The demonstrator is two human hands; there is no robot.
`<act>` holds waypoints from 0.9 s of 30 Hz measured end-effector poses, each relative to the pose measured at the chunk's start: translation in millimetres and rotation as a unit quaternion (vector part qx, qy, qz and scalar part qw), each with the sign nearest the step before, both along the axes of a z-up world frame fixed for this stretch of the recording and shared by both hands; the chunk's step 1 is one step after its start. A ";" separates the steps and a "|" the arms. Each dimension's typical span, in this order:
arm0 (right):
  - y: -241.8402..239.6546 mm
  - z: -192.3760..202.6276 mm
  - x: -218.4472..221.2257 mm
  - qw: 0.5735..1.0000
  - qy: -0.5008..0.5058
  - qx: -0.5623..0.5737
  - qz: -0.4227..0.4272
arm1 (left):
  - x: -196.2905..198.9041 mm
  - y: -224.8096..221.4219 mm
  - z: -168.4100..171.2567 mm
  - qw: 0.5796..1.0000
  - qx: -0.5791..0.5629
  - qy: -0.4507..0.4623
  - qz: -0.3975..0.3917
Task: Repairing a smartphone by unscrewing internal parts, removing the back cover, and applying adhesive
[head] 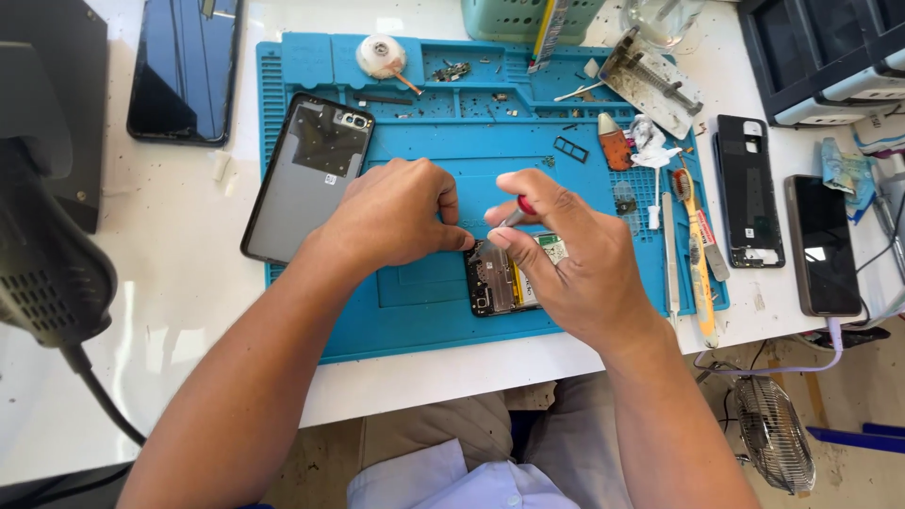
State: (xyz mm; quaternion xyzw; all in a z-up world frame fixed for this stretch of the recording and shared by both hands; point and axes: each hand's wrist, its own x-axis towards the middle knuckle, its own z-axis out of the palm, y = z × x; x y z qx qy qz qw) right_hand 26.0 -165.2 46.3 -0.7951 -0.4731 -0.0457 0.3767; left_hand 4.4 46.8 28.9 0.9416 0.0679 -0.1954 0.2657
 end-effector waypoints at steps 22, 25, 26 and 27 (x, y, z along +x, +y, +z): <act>-93.5 -76.9 -8.0 0.836 0.249 0.428 -0.237 | -4.3 -18.8 9.4 0.999 0.004 -0.006 -0.039; -100.2 -82.3 -9.5 0.801 0.264 0.480 -0.242 | -2.4 -27.8 16.2 0.999 0.006 0.016 -0.041; -99.9 -83.5 -11.6 0.799 0.262 0.487 -0.237 | -2.4 -29.6 15.8 0.999 0.010 0.022 -0.036; -97.8 -85.9 -13.3 0.796 0.261 0.495 -0.230 | -3.2 -29.8 14.9 0.999 0.015 0.028 -0.029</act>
